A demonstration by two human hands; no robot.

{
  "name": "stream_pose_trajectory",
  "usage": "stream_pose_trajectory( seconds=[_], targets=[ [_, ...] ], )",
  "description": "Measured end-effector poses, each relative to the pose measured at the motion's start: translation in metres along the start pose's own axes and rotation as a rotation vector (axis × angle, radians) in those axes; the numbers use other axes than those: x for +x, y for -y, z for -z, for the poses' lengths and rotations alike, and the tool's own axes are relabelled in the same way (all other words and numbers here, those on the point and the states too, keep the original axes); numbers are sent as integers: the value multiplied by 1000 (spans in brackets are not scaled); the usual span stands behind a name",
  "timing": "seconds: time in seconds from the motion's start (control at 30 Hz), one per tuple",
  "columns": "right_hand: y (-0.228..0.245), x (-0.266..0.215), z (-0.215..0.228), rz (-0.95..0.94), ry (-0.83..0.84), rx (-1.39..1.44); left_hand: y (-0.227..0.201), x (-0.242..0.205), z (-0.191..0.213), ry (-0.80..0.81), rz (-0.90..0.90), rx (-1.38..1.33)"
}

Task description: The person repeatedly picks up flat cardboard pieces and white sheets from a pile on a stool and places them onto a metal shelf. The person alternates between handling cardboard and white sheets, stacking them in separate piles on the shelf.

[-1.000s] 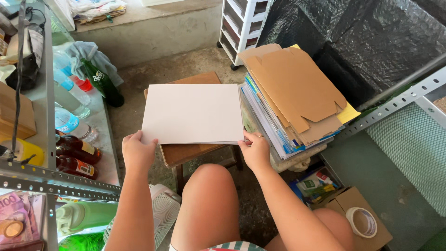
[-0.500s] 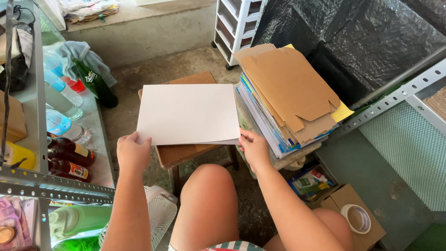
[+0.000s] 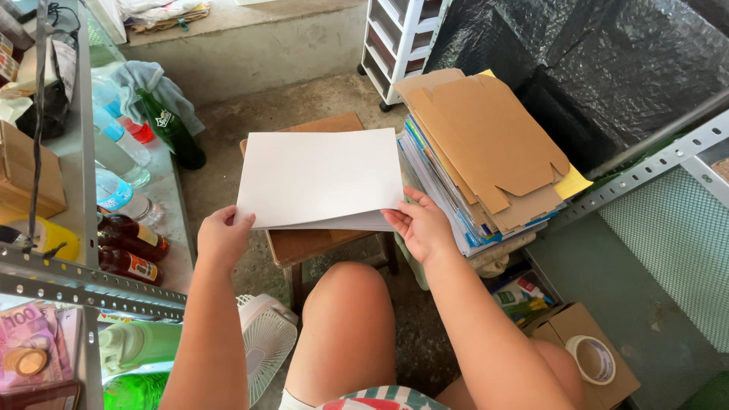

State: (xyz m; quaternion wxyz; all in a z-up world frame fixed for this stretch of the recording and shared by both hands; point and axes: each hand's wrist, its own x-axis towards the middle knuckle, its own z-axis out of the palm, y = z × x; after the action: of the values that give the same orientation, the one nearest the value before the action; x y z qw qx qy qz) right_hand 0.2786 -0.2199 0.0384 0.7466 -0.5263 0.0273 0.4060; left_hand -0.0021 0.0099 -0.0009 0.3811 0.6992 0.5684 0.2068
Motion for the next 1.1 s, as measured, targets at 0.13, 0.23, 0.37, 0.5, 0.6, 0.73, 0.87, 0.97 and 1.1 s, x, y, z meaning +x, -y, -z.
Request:
stream_pose_trajectory(
  seconds=[0.13,0.23,0.37,0.5,0.6,0.73,0.87,0.97,1.1],
  targets=[
    [2,-7,8,0,10,34,-1,-17,12,-29,4,-84],
    [-4,-10,24,15,-18,-47,9,-21,11,-13,45,-234],
    [-26,7,50,98,-27,-291,-4,-40,13,63,43,-458],
    [-26,-8,43,168,-11,-428,-8,-46,11,131,-14,-691],
    [-37,17,63,147,-20,-330,15,-26,-7,136,-33,-773],
    [-43,22,64,138,14,-299,19,-23,-10,138,-2,-807],
    [-45,24,64,137,27,-305,38,-8,-21,113,17,-797],
    [-49,38,70,123,33,-267,27,-11,-18,105,43,-836],
    [-33,22,62,43,77,-214,14,-13,-12,112,98,-922]
  ],
)
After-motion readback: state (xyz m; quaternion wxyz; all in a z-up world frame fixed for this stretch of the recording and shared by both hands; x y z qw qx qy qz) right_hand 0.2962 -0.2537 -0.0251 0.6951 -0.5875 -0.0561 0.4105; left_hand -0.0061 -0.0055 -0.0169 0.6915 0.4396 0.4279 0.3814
